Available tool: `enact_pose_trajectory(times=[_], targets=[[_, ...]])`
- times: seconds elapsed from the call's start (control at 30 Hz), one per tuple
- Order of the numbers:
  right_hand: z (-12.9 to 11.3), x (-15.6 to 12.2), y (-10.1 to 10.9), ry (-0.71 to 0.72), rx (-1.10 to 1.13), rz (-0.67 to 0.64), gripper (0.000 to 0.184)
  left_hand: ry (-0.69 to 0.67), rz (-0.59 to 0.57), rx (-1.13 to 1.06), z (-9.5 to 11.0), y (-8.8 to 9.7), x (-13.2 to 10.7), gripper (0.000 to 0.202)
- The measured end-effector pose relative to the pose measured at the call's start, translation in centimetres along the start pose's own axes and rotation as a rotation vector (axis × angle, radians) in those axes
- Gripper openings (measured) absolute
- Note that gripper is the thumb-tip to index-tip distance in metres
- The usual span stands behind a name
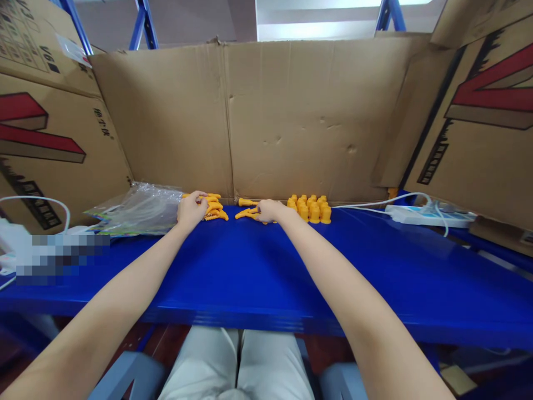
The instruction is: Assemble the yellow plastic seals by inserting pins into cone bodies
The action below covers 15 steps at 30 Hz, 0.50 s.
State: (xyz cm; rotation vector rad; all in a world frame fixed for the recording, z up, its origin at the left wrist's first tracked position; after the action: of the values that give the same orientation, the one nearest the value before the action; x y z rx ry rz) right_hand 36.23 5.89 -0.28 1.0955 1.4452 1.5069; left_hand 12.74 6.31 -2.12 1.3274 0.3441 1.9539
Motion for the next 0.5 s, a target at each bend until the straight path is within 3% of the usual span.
enact_pose_trajectory(times=[0.2, 0.37, 0.5], targets=[[-1.5, 1.2, -1.5, -0.085, -0.087, -0.013, 0.032, -0.029, -0.004, -0.013, -0.2, -0.1, 0.0, 0.028], [-1.8, 1.3, -2.9, -0.041, -0.107, 0.06, 0.032, -0.097, -0.09, -0.054, 0.3, -0.6, -0.2, 0.028], [-1.9, 0.6, -2.3, 0.023, -0.118, 0.189, 0.028, -0.198, -0.16, -0.093, 0.8, -1.0, -0.6, 0.033]])
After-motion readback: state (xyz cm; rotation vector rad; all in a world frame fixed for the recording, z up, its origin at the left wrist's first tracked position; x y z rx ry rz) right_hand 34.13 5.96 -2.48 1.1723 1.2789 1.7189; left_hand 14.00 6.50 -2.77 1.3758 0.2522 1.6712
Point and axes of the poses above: each hand's wrist, its own x-axis towards the middle knuckle, its own y-axis out of the back of the hand, z = x × y, the point moved 2 cm from there along x, towards the middle knuckle, and after that the axes turned 2 degrees about z, right-handed, at the moved point
